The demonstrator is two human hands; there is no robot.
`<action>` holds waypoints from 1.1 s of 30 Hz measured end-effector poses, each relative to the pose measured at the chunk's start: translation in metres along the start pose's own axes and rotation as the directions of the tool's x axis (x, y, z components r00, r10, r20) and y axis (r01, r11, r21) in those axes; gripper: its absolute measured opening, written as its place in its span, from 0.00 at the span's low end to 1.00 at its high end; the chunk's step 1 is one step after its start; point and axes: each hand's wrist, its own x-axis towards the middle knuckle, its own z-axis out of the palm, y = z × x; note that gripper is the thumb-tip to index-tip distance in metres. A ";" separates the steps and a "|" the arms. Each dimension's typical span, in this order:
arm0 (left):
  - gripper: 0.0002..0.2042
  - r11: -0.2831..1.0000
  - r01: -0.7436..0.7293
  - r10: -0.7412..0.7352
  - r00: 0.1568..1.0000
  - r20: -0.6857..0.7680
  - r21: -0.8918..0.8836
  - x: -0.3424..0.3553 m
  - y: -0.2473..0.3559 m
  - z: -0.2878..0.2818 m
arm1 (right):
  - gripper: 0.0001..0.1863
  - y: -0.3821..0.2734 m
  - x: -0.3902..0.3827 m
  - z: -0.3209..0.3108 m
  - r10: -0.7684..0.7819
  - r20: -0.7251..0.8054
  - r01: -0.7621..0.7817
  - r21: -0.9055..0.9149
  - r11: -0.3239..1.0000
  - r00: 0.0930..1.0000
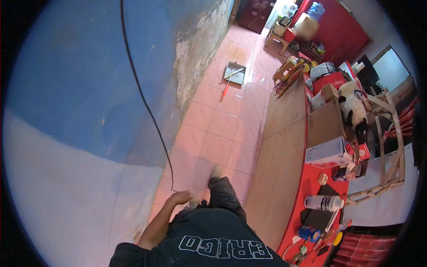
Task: Stirring a bucket of white paint or adhesive with a wooden stick.
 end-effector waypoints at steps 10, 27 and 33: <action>0.22 0.901 -0.420 0.397 0.694 0.601 -0.111 0.268 0.202 -0.029 | 0.27 -0.111 0.175 -0.155 -0.142 -0.074 0.142 0.000 0.990 0.987; 0.30 0.908 -0.345 0.006 0.578 0.816 0.238 0.533 0.263 -0.198 | 0.18 -0.323 0.290 -0.314 0.131 0.161 -0.206 0.835 0.510 0.978; 0.20 0.762 -0.536 0.090 0.645 0.759 0.365 0.571 0.317 -0.264 | 0.22 -0.387 0.316 -0.327 0.225 -0.029 -0.109 0.810 0.576 0.974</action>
